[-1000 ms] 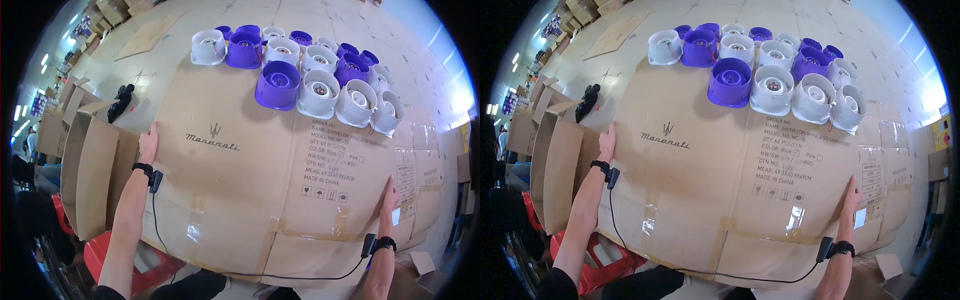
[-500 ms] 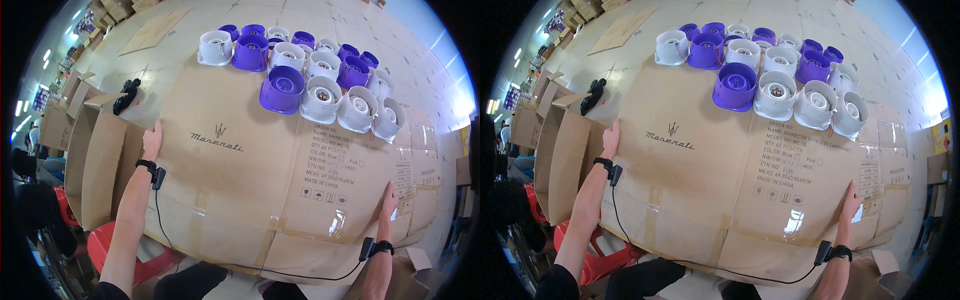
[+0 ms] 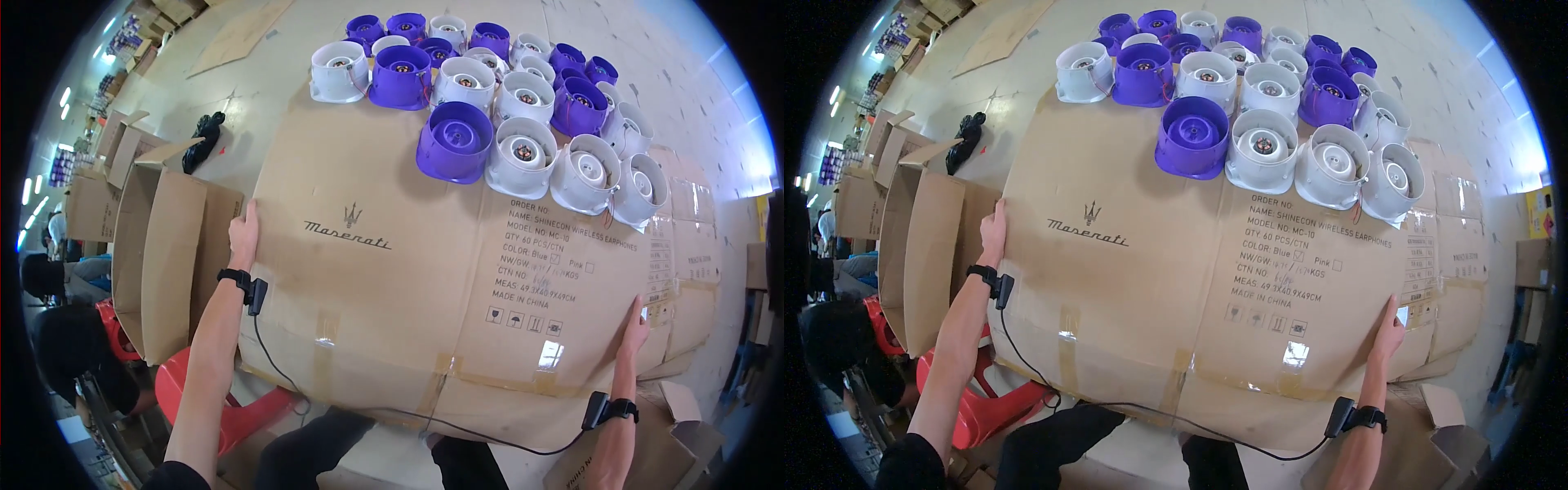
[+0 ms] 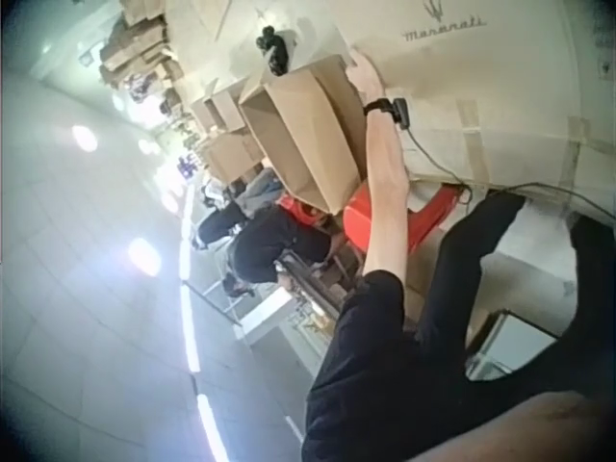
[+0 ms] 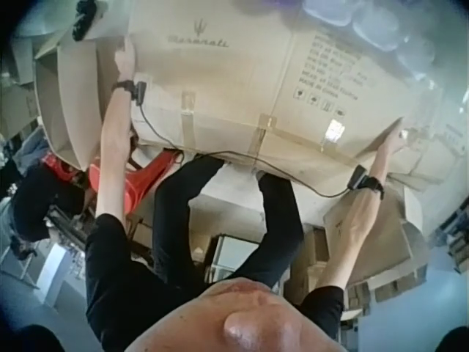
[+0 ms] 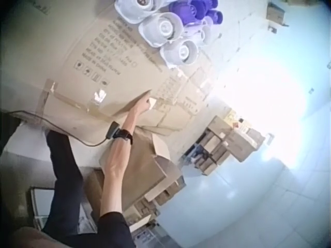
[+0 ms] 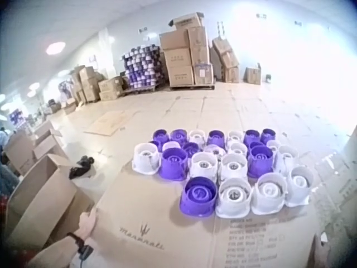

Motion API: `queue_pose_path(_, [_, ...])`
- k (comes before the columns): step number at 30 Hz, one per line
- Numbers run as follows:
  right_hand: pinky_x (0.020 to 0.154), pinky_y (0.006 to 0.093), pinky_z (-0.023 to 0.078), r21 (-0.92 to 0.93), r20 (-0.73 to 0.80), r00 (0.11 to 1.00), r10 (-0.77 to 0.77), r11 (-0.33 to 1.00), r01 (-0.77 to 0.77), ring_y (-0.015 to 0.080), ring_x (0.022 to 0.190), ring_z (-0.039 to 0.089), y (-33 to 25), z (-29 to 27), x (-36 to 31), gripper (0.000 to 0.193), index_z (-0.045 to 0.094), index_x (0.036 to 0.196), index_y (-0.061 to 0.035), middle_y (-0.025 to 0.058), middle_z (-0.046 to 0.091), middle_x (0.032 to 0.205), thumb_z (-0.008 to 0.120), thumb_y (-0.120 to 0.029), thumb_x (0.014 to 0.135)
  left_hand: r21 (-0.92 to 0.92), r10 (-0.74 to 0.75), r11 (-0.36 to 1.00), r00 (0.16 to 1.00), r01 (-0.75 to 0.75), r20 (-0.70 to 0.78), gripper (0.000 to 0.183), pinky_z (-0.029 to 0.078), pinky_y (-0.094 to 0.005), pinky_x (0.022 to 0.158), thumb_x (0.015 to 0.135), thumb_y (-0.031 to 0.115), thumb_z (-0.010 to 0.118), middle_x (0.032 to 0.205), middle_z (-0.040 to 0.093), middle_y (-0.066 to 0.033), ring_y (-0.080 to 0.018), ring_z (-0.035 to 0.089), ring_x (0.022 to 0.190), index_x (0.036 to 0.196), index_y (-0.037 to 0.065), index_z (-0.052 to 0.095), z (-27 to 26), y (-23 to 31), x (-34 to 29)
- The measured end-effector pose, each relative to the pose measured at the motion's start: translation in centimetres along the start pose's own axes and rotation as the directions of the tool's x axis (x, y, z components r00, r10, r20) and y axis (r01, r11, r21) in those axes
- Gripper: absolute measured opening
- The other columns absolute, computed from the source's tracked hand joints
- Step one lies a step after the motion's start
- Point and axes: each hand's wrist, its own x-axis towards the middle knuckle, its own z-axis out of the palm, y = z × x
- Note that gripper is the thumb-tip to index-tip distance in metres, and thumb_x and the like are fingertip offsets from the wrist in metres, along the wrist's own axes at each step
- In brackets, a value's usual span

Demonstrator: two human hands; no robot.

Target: The person picks up white and purple fan housings from a box, places them on a workbench, and fits rings onto the housings by hand. The person then moves the assembled fan housings onto a wooden pallet.

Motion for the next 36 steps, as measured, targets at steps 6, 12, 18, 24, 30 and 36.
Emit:
queue_pose_path(6, [0.081,0.0332,0.048,0.005,-0.031,0.999,-0.011,1.0,0.012,0.0192,0.083,0.061,0.0,-0.5,0.2,0.074,0.068,0.102,0.0132,0.0145,0.07,0.091,0.062,-0.059,0.087,0.019,-0.041,0.999,0.999,0.041,0.012,0.078,0.047,-0.0457,0.084,0.085,0.066,0.049,0.087,0.067,-0.0277,-0.0381,0.066,0.091,0.093,-0.009,0.069,0.7,0.5,-0.3])
queue_pose_path(12, [0.082,0.0353,0.048,0.004,0.023,0.997,0.073,0.997,-0.073,0.0228,0.086,0.063,-0.4,-0.2,0.2,0.075,0.067,0.103,0.0135,0.017,0.071,0.095,0.059,-0.06,0.088,0.082,-0.074,0.994,0.997,0.073,0.01,0.076,0.047,-0.0448,0.083,0.086,0.065,0.049,0.083,0.066,-0.0257,-0.0365,0.065,0.085,0.089,-0.009,0.068,-0.1,0.3,-0.3])
queue_pose_path(18, [0.086,0.0351,0.048,-0.022,0.018,0.989,0.148,0.989,-0.147,0.0239,0.091,0.063,-0.1,0.5,0.5,0.074,0.067,0.107,0.0124,0.0178,0.069,0.103,0.061,-0.058,0.087,-0.012,-0.098,0.995,0.995,0.098,-0.021,0.076,0.046,-0.0451,0.082,0.087,0.064,0.048,0.081,0.065,-0.0251,-0.0339,0.063,0.083,0.085,-0.01,0.066,0.2,-0.7,-0.2])
queue_pose_path(24, [0.085,0.0323,0.048,0.099,0.03,0.996,0.08,0.992,-0.083,0.02,0.09,0.063,1.4,-1.2,1.2,0.072,0.068,0.104,0.0116,0.0152,0.07,0.1,0.061,-0.059,0.087,0.092,-0.162,0.984,0.981,0.152,0.106,0.075,0.046,-0.0451,0.087,0.087,0.064,0.047,0.091,0.068,-0.0254,-0.0356,0.065,0.092,0.094,-0.008,0.068,0.2,0.6,-0.4])
queue_pose_path(30, [0.082,0.0306,0.047,0.05,0.051,0.987,0.149,0.987,-0.152,0.0171,0.086,0.062,0.7,1.2,0.5,0.07,0.07,0.1,0.011,0.0119,0.071,0.094,0.059,-0.057,0.089,0.102,-0.059,0.994,0.994,0.049,0.096,0.067,0.047,-0.037,0.083,0.093,0.055,0.048,0.09,0.068,-0.0196,-0.0241,0.064,0.089,0.103,-0.008,0.068,0.8,-1.8,1.5])
queue_pose_path(36, [0.082,0.03,0.047,0.006,0.202,0.976,0.085,0.996,-0.088,0.0169,0.088,0.06,3.8,-0.3,3.2,0.066,0.066,0.111,0.0085,0.0104,0.068,0.099,0.053,-0.054,0.095,0.263,0.022,0.963,0.986,-0.066,0.166,0.072,0.045,-0.046,0.094,0.094,0.058,0.038,0.099,0.065,-0.0323,-0.0432,0.062,0.104,0.113,-0.007,0.063,3.5,-1.9,1.9])
